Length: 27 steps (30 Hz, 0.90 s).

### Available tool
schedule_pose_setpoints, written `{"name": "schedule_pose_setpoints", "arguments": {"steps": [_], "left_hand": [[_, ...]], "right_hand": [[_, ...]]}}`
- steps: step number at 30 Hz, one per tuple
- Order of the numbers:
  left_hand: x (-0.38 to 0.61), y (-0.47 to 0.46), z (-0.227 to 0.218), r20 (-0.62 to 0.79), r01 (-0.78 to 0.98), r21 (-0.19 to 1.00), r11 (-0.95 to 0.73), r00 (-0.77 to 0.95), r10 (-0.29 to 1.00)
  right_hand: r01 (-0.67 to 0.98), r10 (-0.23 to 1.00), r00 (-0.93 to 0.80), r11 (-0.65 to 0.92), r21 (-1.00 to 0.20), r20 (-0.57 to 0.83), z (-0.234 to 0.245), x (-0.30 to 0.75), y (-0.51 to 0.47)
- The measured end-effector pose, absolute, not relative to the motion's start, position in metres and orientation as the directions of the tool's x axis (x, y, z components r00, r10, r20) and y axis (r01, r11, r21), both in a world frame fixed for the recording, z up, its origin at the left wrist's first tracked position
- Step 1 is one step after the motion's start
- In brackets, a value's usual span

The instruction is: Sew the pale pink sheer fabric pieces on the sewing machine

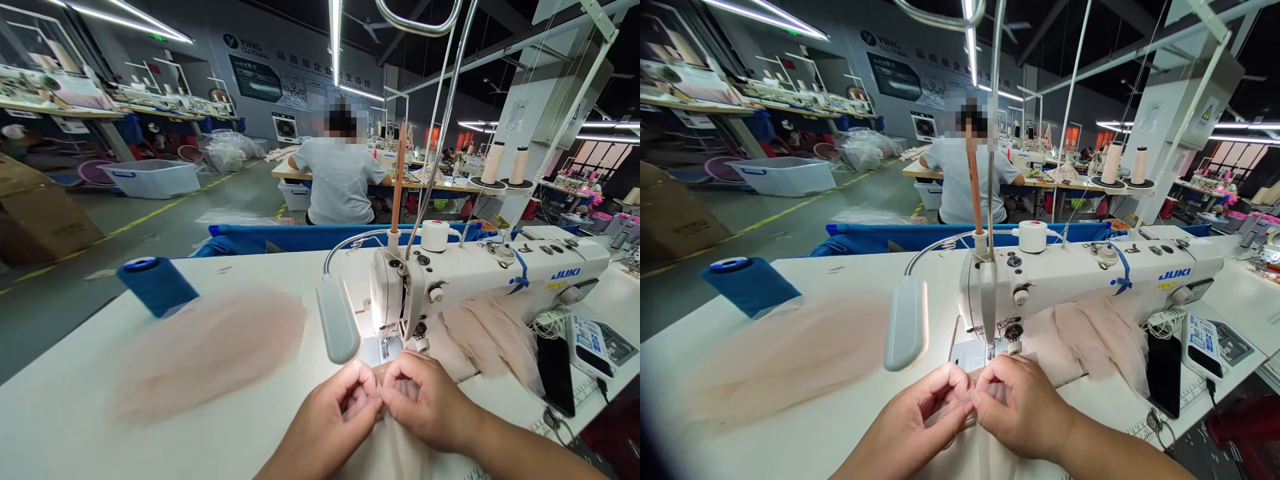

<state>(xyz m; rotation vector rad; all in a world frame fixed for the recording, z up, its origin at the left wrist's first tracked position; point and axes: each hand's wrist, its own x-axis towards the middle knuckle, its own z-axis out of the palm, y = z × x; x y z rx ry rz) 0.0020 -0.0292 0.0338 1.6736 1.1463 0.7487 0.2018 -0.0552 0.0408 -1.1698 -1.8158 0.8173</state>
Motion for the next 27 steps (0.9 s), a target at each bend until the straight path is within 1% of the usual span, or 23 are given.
{"name": "schedule_pose_setpoints", "arguments": {"steps": [3, 5, 9, 11, 14, 16, 22, 27], "left_hand": [[0.003, -0.025, 0.022, -0.030, 0.327, 0.940, -0.095, 0.359, 0.933], [0.003, -0.023, 0.019, -0.046, 0.309, 0.948, -0.080, 0.381, 0.923], [0.000, -0.026, 0.029, -0.104, 0.341, 0.938, -0.057, 0.436, 0.894], [-0.001, -0.028, 0.036, -0.091, 0.362, 0.929, -0.077, 0.427, 0.900], [0.001, -0.028, 0.042, -0.032, 0.357, 0.925, -0.129, 0.411, 0.911], [0.002, -0.028, 0.042, -0.026, 0.347, 0.929, -0.130, 0.411, 0.911], [0.004, -0.028, 0.041, -0.100, 0.365, 0.930, -0.043, 0.362, 0.927], [0.004, -0.029, 0.046, -0.167, 0.374, 0.928, 0.002, 0.409, 0.897]], "right_hand": [[0.409, 0.923, -0.246, 0.376, -0.831, 0.296, 0.039, 0.203, -0.055], [0.409, 0.918, -0.248, 0.389, -0.825, 0.310, 0.038, 0.203, -0.055], [0.408, 0.908, -0.240, 0.416, -0.813, 0.344, 0.037, 0.202, -0.055], [0.407, 0.905, -0.234, 0.423, -0.809, 0.355, 0.037, 0.202, -0.055], [0.394, 0.899, -0.233, 0.435, -0.809, 0.370, 0.036, 0.202, -0.055], [0.387, 0.898, -0.235, 0.438, -0.811, 0.373, 0.036, 0.202, -0.055], [0.388, 0.893, -0.225, 0.449, -0.805, 0.390, 0.035, 0.202, -0.055], [0.405, 0.898, -0.234, 0.438, -0.803, 0.372, 0.034, 0.203, -0.056]]}}
